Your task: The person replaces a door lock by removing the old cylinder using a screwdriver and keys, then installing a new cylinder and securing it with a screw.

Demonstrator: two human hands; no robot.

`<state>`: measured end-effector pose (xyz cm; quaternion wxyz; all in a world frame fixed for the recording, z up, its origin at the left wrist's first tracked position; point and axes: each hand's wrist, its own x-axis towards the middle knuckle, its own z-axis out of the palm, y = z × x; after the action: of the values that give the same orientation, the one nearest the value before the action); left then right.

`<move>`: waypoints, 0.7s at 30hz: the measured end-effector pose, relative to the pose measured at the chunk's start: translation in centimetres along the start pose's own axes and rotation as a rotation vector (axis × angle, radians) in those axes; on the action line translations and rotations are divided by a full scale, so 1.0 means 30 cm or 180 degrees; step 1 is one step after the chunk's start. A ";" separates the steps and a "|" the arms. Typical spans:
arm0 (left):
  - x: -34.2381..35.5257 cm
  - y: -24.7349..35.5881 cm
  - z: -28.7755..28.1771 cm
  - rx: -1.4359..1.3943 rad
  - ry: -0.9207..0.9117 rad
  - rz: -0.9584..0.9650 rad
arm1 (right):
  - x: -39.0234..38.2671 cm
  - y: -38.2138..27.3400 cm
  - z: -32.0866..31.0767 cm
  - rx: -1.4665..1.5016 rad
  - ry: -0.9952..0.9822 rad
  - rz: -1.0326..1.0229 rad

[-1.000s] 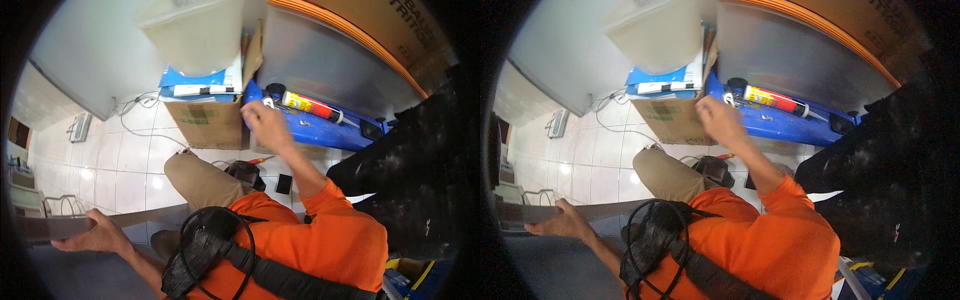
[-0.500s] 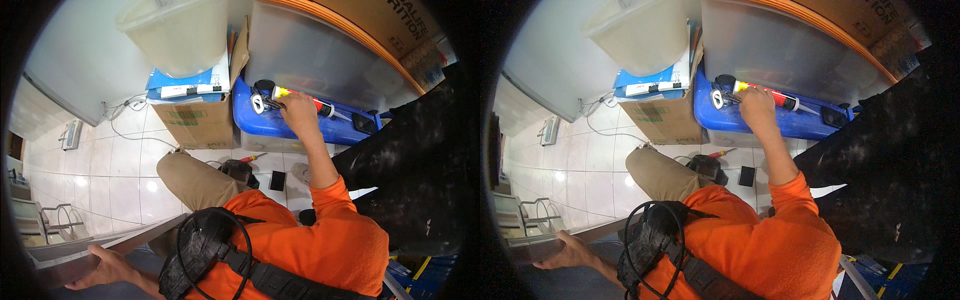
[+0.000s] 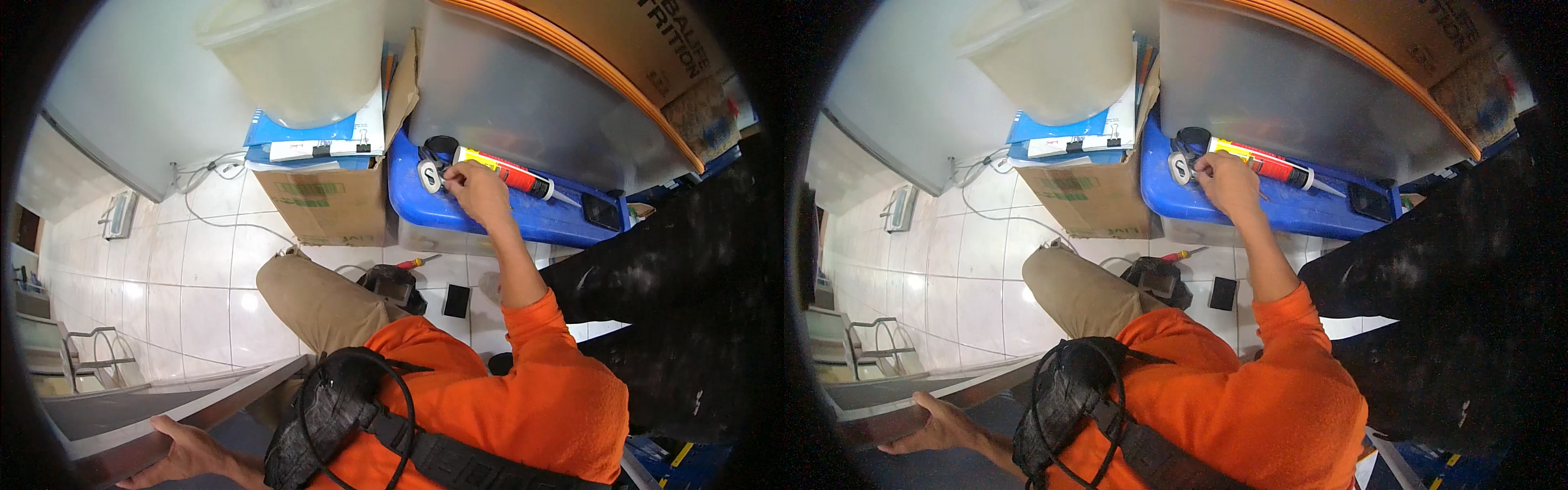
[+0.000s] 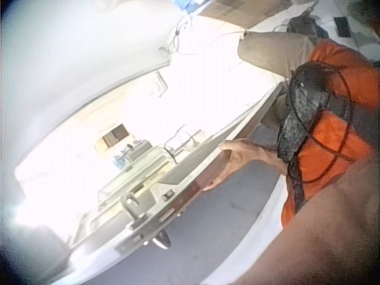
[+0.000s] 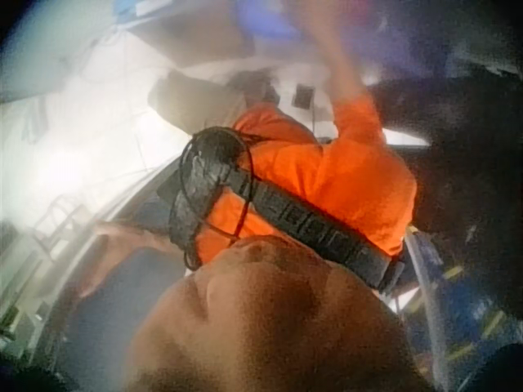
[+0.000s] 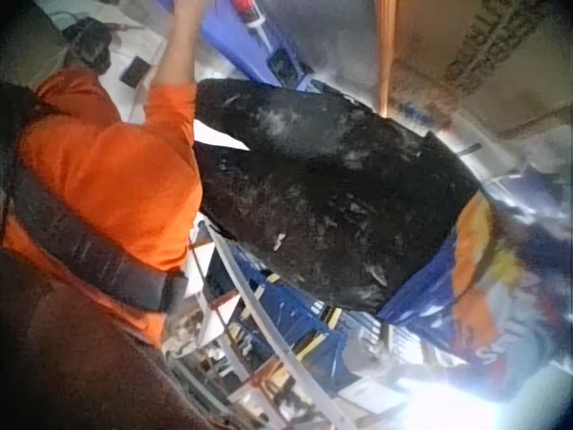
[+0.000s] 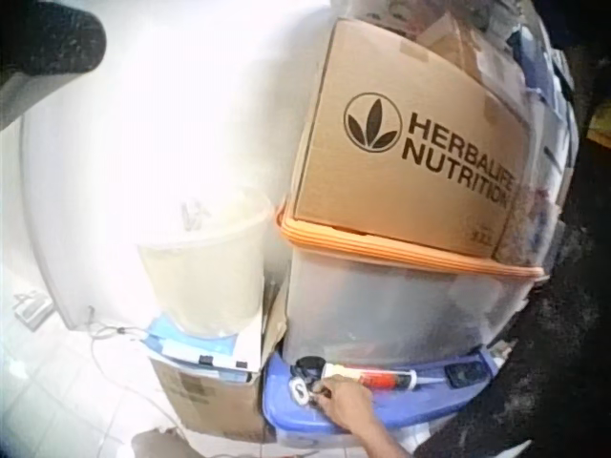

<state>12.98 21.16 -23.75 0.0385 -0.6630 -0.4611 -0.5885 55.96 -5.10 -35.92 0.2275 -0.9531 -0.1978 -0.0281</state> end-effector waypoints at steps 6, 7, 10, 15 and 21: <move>-0.004 -0.091 -0.004 -0.0162 0.0026 0.0041 | -0.023 0.032 0.011 -0.0169 0.0334 -0.0543; -0.001 -0.086 -0.009 -0.0117 0.0030 0.0021 | -0.022 0.022 0.023 -0.0190 0.0470 -0.0787; -0.002 -0.066 -0.034 0.0125 -0.0020 0.0002 | -0.006 -0.007 0.040 -0.0456 0.0382 -0.0749; -0.005 -0.101 -0.028 0.0257 0.0008 0.0008 | 0.004 0.004 0.026 -0.0236 0.0237 -0.0390; -0.009 -0.134 -0.008 0.0069 0.0067 0.0123 | 0.002 0.013 0.034 -0.0431 0.1120 -0.0508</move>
<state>10.19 23.16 -25.88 0.0619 -0.6650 -0.4541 -0.5896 56.13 -4.94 -36.98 0.1911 -0.9279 -0.2275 -0.2254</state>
